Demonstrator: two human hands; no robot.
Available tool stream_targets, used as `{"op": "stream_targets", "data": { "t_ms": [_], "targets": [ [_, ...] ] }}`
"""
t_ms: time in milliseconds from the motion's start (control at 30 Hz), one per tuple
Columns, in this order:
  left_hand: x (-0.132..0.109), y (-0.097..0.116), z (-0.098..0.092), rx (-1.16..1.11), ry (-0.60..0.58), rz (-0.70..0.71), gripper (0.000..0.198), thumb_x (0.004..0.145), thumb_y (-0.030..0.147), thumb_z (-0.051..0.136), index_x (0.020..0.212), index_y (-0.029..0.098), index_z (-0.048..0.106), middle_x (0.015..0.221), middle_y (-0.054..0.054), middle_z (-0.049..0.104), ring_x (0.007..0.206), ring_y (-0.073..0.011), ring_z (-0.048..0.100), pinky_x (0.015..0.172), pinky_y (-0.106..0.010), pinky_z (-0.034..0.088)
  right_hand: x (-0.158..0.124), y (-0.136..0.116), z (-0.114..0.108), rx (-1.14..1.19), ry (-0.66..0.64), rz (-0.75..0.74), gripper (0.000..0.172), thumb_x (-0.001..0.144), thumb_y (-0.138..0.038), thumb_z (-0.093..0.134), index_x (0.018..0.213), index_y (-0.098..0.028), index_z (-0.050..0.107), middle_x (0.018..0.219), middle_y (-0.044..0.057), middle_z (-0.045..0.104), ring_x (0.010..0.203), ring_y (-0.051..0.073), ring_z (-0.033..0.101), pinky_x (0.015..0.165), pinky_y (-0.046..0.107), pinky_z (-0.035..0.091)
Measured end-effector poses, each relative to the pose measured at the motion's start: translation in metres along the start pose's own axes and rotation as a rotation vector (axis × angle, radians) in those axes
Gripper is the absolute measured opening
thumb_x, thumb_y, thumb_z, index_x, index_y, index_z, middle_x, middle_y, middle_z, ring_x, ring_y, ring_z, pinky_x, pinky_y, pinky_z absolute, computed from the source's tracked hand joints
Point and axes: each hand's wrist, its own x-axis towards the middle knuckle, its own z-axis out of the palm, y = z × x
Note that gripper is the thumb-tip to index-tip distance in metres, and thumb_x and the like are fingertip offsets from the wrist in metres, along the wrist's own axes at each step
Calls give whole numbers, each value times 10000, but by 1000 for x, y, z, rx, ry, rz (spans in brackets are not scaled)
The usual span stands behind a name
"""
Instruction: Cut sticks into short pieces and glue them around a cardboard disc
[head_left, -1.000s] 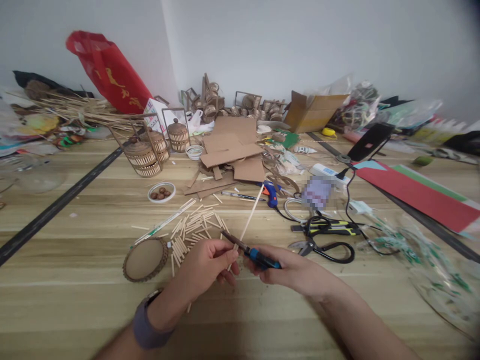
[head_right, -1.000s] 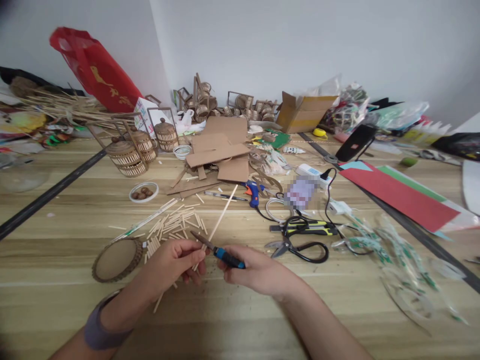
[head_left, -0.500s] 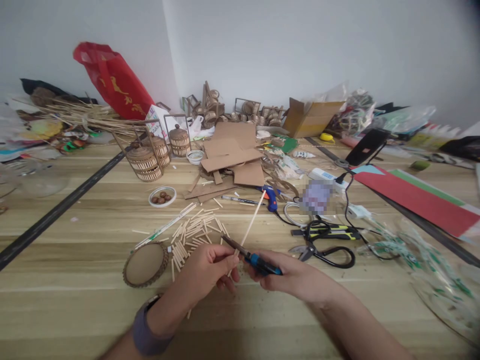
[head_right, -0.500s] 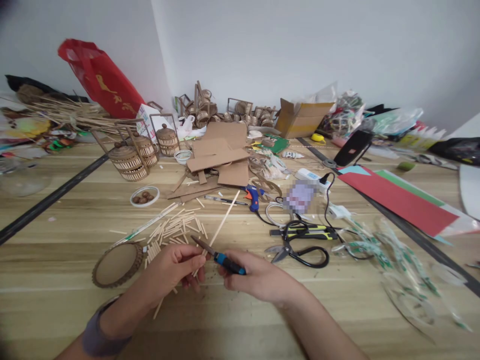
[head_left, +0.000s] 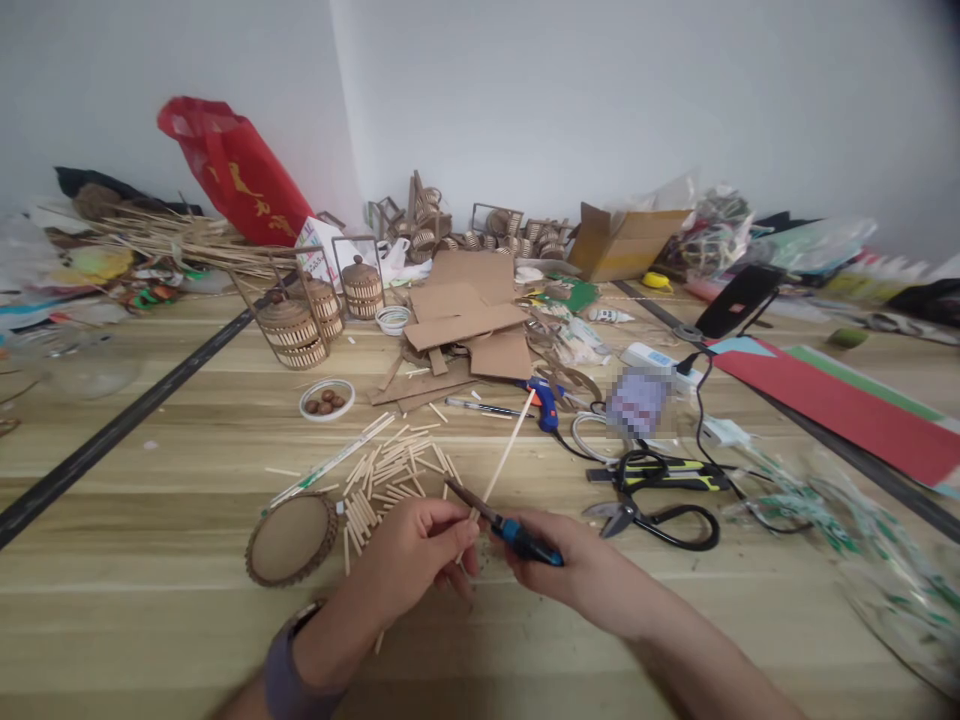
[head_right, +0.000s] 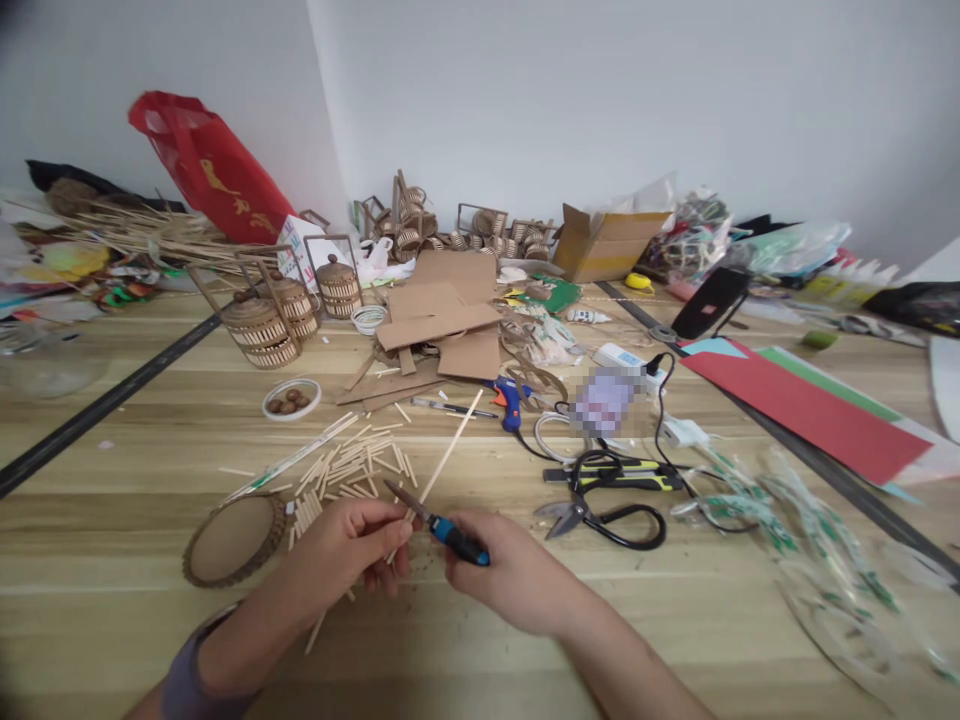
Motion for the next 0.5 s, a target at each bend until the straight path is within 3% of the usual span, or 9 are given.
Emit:
{"op": "stream_targets", "data": {
  "t_ms": [300, 500],
  "targets": [
    [-1, -1, 1, 108, 43, 45, 328, 817, 429, 514, 651, 153, 577, 606, 12, 596, 470, -105, 587, 471, -198, 402, 2, -1, 9, -86, 94, -57, 166, 685, -104, 458, 775, -192, 566, 716, -36, 516, 683, 127, 450, 617, 226, 322],
    [0, -3, 1, 208, 90, 104, 318, 861, 394, 469, 656, 164, 550, 597, 19, 583, 466, -98, 573, 470, -194, 383, 1, 2, 4, -16, 47, -16, 145, 705, -163, 496, 830, -189, 566, 755, -29, 507, 723, 141, 458, 652, 244, 343]
  ]
}}
